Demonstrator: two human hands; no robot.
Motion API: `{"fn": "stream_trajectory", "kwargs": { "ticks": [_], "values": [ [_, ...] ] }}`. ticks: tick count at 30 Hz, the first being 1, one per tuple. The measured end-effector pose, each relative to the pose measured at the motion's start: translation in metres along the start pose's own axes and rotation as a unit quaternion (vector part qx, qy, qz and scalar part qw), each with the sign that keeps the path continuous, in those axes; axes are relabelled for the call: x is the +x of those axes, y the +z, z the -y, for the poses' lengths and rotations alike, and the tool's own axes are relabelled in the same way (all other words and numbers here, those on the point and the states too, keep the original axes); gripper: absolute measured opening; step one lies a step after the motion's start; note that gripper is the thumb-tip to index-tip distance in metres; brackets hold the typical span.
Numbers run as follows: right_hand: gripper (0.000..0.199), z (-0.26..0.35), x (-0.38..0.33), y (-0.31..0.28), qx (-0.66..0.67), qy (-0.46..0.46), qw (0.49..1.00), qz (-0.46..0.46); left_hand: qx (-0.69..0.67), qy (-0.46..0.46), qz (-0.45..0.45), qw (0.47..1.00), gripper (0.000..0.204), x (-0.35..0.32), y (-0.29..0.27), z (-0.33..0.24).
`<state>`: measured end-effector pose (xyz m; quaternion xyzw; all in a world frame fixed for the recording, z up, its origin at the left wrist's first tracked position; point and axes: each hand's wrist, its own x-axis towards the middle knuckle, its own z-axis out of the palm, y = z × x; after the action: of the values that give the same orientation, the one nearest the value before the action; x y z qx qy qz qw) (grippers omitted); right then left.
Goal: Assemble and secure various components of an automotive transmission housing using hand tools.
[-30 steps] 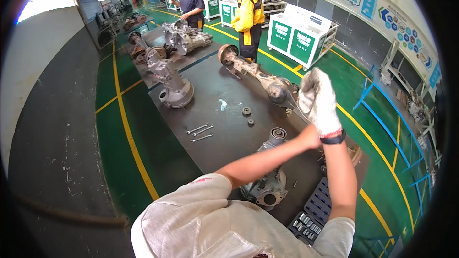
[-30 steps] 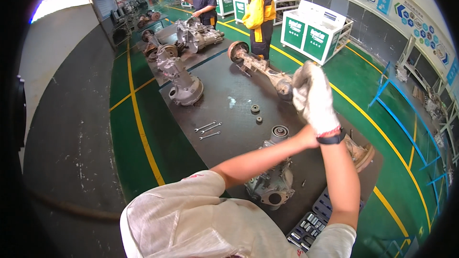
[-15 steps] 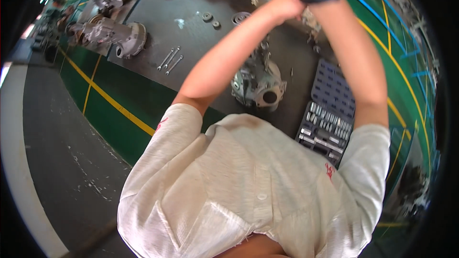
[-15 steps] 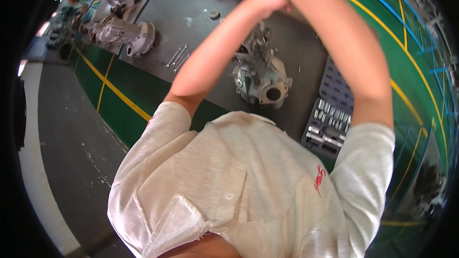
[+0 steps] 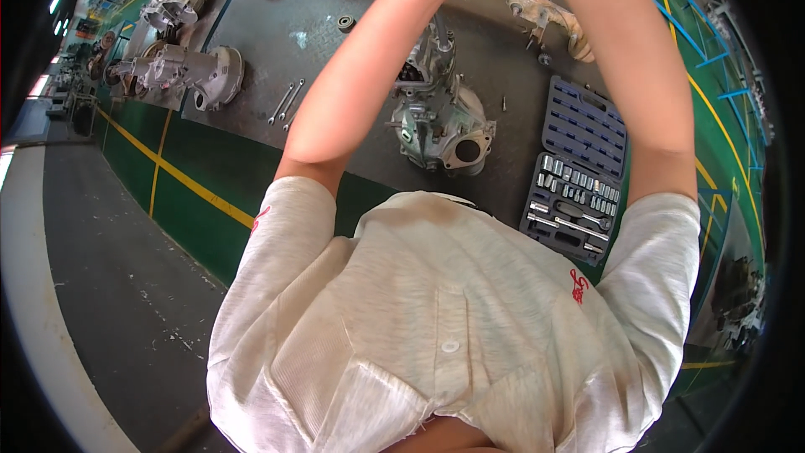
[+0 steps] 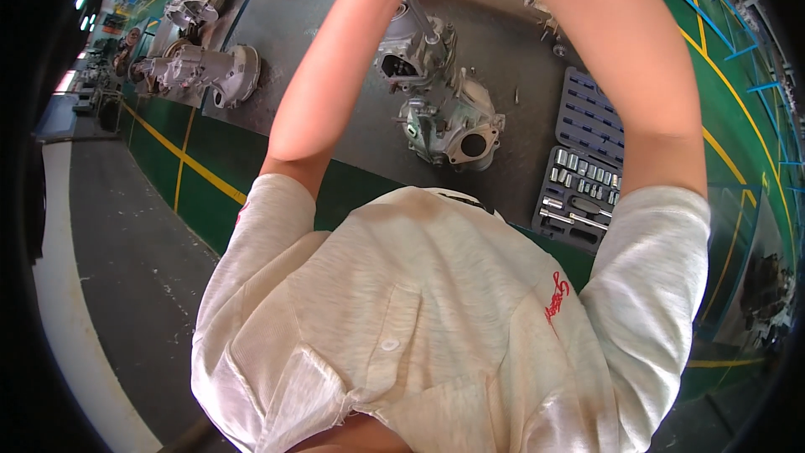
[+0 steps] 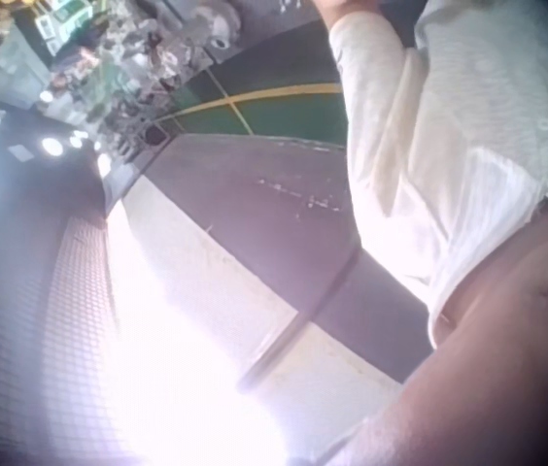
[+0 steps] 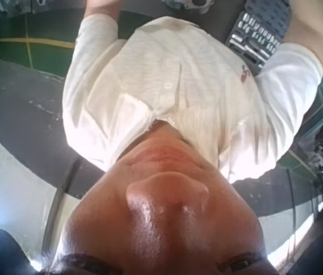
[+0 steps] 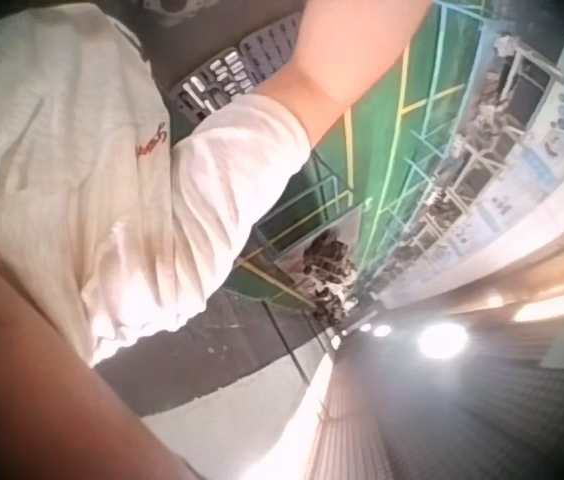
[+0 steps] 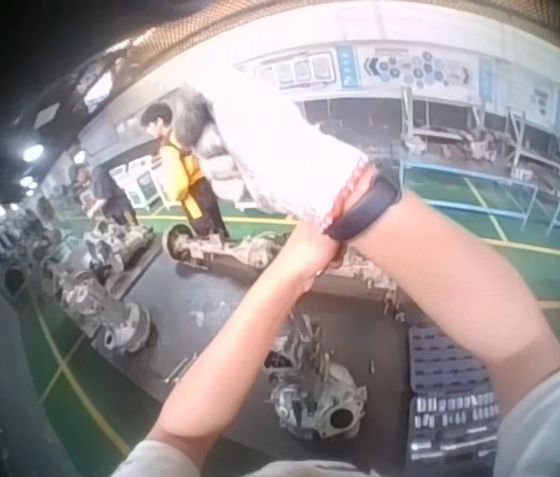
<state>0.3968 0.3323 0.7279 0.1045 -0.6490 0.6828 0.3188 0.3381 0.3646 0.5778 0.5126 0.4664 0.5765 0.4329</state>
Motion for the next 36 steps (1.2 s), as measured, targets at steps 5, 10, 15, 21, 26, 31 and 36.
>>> {"fn": "stream_trajectory", "kwargs": {
  "ticks": [5,10,15,21,26,31,36],
  "values": [
    [0.033,-0.028,-0.015,-0.014,-0.007,0.075,0.996,-0.054,0.107,0.023,-0.078,0.991,0.037,0.003,-0.001,0.036],
    [0.036,-0.047,-0.011,-0.036,-0.007,0.106,0.987,-0.119,0.125,-0.059,-0.094,0.986,0.042,0.009,-0.003,0.056],
    [0.037,-0.062,-0.008,-0.057,0.039,0.117,0.984,-0.131,0.160,0.170,-0.096,0.968,0.037,0.018,-0.006,0.079],
    [0.037,-0.074,0.000,-0.080,0.093,0.123,0.979,-0.137,0.194,0.308,-0.111,0.925,0.035,0.024,0.000,0.100],
    [0.037,-0.075,-0.014,-0.132,0.116,0.117,0.966,-0.199,-0.084,-0.110,0.025,0.990,0.022,-0.039,-0.008,0.071],
    [0.036,-0.062,-0.016,-0.087,0.208,0.152,0.963,-0.075,-0.045,-0.059,-0.279,0.957,0.035,0.013,-0.099,0.114],
    [0.038,-0.061,-0.033,-0.119,0.105,0.098,0.971,-0.192,0.190,-0.037,-0.113,0.974,0.030,-0.055,0.030,0.052]
  ]
}}
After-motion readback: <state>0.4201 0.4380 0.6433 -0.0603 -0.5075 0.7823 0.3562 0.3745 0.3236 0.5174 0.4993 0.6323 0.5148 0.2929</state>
